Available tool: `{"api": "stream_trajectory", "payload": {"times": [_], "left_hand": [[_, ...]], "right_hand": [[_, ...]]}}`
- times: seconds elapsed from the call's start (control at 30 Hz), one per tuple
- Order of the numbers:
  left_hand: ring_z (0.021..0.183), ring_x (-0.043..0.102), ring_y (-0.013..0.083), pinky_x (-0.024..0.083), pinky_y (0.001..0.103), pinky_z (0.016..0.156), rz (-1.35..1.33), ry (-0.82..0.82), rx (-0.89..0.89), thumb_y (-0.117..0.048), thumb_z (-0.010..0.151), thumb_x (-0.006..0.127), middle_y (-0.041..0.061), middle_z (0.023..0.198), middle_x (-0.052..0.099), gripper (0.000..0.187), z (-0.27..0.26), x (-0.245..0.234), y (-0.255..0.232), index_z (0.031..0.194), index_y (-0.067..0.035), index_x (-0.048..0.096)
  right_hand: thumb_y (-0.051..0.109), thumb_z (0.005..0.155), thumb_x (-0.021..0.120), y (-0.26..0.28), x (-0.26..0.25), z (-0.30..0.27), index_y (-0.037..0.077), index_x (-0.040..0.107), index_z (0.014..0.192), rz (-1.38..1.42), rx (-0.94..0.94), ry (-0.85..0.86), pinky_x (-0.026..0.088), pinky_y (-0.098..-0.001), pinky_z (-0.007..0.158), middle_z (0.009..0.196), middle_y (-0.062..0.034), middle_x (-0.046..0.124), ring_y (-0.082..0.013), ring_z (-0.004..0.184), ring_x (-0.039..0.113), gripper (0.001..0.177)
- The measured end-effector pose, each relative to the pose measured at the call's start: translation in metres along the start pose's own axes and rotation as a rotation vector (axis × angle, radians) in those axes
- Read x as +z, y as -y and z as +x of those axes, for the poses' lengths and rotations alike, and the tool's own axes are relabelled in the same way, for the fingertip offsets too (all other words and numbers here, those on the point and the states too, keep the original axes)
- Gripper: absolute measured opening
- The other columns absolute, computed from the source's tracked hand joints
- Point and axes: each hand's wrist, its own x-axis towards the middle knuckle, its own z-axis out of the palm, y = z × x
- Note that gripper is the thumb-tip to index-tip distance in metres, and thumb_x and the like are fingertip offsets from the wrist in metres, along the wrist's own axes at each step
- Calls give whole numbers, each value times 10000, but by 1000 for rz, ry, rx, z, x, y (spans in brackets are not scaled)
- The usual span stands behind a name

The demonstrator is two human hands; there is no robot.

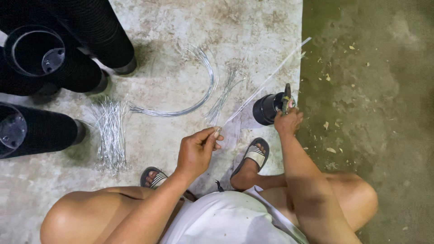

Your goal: The person sits on the floor and repeatedly twists thin metal wires into small loops using pliers. They pick up individual wires, bend them into loops, and tighten the loops with pliers, placing finished pieces aside.

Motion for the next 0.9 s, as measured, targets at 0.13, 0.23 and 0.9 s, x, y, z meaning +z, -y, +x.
{"api": "stream_trajectory", "payload": {"times": [0.13,0.23,0.9], "left_hand": [[762,787,168,612,270,651,209,-43,277,-30,976,625,118,950,783,219,-4,-5,-10,1171,-2,721],[760,785,191,601,286,647,287,-56,336,-17,961,643,121,934,780,223,-1,-6,-17,1167,-15,729],[734,705,101,610,252,705,-255,66,-152,-131,1014,614,72,847,753,234,7,-7,17,1138,22,739]], "right_hand": [[287,864,813,-14,8,5,-39,615,1207,-4,-119,-34,409,-573,1015,1205,-298,545,-499,1171,501,513],[264,877,808,-13,7,2,-3,638,1204,2,-155,-21,406,-563,1027,1227,-279,551,-478,1178,506,455],[12,996,665,182,-109,-126,-36,744,989,1185,-493,943,541,-313,849,1014,-115,702,-168,936,664,93]]}}
